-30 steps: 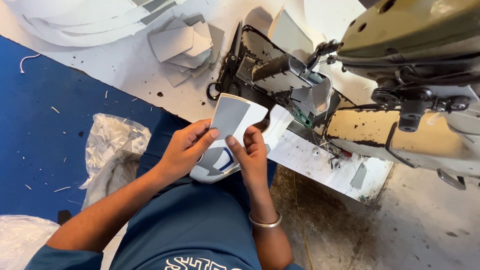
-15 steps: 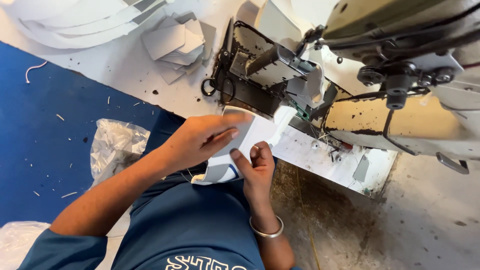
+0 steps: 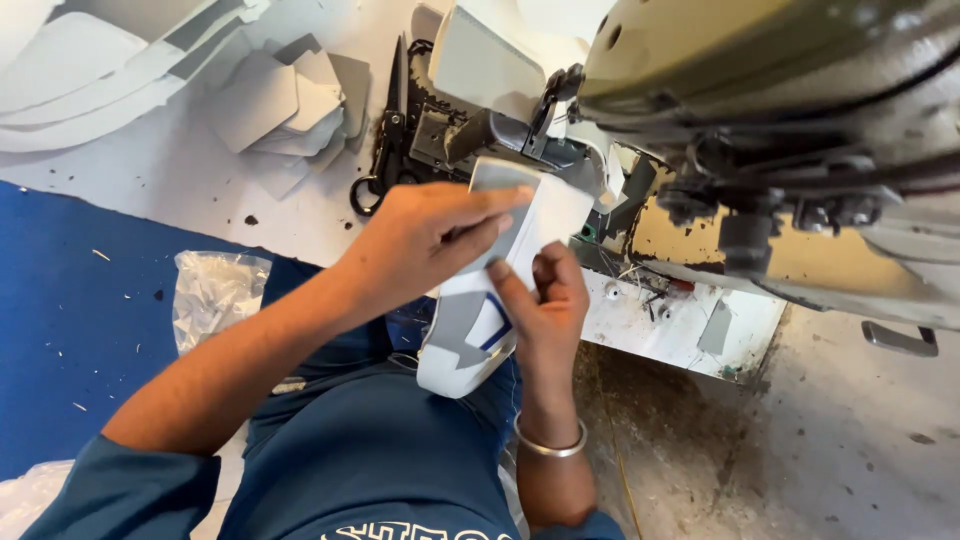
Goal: The person sits at a sewing machine and repeatedly sews white fabric masks with blue and gray accents. They feed each mask under the needle, guide it through the machine, and then use scissors to trim the thread before stacking the finished masks.
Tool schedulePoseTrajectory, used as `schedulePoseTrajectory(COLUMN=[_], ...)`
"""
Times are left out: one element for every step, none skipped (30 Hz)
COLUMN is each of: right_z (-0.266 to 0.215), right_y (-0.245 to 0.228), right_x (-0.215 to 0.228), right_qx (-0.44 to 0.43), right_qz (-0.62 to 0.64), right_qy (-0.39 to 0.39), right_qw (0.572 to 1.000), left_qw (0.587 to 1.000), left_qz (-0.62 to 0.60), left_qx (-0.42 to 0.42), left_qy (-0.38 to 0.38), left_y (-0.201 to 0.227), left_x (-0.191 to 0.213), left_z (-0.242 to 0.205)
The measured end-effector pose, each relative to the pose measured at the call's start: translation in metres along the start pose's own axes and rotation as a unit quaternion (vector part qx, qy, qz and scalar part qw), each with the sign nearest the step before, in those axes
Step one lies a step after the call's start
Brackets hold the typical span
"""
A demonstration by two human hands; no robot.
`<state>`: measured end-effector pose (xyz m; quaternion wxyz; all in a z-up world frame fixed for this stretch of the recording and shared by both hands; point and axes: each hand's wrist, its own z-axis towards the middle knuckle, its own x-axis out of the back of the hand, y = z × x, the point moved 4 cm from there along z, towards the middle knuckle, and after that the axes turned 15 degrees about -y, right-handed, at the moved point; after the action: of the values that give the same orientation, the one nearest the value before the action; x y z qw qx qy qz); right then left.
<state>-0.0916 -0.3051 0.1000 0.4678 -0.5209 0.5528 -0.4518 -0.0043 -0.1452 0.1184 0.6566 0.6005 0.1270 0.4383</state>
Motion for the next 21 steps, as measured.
schedulePoseTrajectory(right_z=[0.01, 0.02, 0.025, 0.03, 0.034, 0.036, 0.037, 0.038, 0.039, 0.04, 0.041, 0.043, 0.046, 0.049, 0.05, 0.051, 0.052, 0.054, 0.055, 0.056, 0.059], right_y=[-0.008, -0.017, -0.016, -0.015, -0.013, -0.009, -0.006, -0.003, 0.001, 0.004, 0.007, 0.008, 0.008, 0.007, 0.011, 0.013, 0.016, 0.015, 0.013, 0.011, 0.008], right_x=[-0.002, -0.003, -0.002, -0.001, -0.001, 0.001, 0.001, 0.002, 0.003, 0.004, 0.005, 0.004, 0.004, 0.003, 0.005, 0.007, 0.009, 0.008, 0.007, 0.008, 0.008], right_qx=[-0.011, -0.02, -0.022, -0.025, -0.027, -0.031, -0.023, -0.016, -0.018, -0.009, 0.001, 0.0, 0.003, 0.007, 0.005, 0.015, 0.024, 0.023, 0.039, 0.058, 0.059], right_qz=[0.018, 0.037, 0.036, 0.063, 0.09, 0.09, 0.104, 0.12, 0.12, 0.125, 0.129, 0.129, 0.135, 0.14, 0.14, 0.147, 0.153, 0.153, 0.156, 0.159, 0.158], right_qy=[-0.005, -0.009, -0.008, -0.014, -0.019, -0.018, -0.02, -0.023, -0.022, -0.018, -0.015, -0.013, -0.007, -0.001, -0.001, 0.001, 0.004, 0.001, -0.002, 0.001, 0.003], right_qw=[1.0, 0.999, 0.999, 0.998, 0.995, 0.995, 0.994, 0.992, 0.992, 0.992, 0.992, 0.992, 0.991, 0.99, 0.99, 0.989, 0.988, 0.988, 0.987, 0.986, 0.986], left_qw=[1.0, 1.0, 1.0, 0.999, 0.997, 0.997, 0.996, 0.995, 0.994, 0.994, 0.994, 0.994, 0.992, 0.99, 0.99, 0.993, 0.996, 0.996, 0.995, 0.995, 0.996], left_qz=[0.007, 0.015, 0.013, -0.007, -0.027, -0.029, -0.04, -0.05, -0.051, -0.056, -0.061, -0.062, -0.074, -0.085, -0.086, -0.063, -0.04, -0.039, -0.038, -0.038, -0.038], left_qx=[0.006, 0.012, 0.013, 0.042, 0.07, 0.072, 0.08, 0.087, 0.089, 0.09, 0.091, 0.092, 0.101, 0.11, 0.111, 0.096, 0.082, 0.083, 0.086, 0.086, 0.084], left_qy=[0.002, 0.004, 0.003, -0.005, -0.012, -0.013, -0.016, -0.02, -0.021, -0.02, -0.019, -0.02, -0.016, -0.011, -0.012, -0.001, 0.01, 0.012, 0.014, 0.012, 0.011], left_y=[-0.003, -0.006, -0.003, -0.003, -0.002, -0.004, -0.006, -0.008, -0.008, -0.009, -0.009, -0.011, -0.013, -0.016, -0.017, -0.016, -0.016, -0.013, -0.01, -0.007, -0.009], left_x=[0.003, 0.006, 0.012, 0.016, 0.02, 0.021, 0.022, 0.022, 0.023, 0.024, 0.025, 0.025, 0.025, 0.025, 0.024, 0.026, 0.027, 0.028, 0.028, 0.029, 0.029], left_z=[0.007, 0.014, 0.02, 0.024, 0.029, 0.03, 0.031, 0.032, 0.033, 0.035, 0.037, 0.038, 0.039, 0.039, 0.038, 0.037, 0.035, 0.031, 0.027, 0.026, 0.027])
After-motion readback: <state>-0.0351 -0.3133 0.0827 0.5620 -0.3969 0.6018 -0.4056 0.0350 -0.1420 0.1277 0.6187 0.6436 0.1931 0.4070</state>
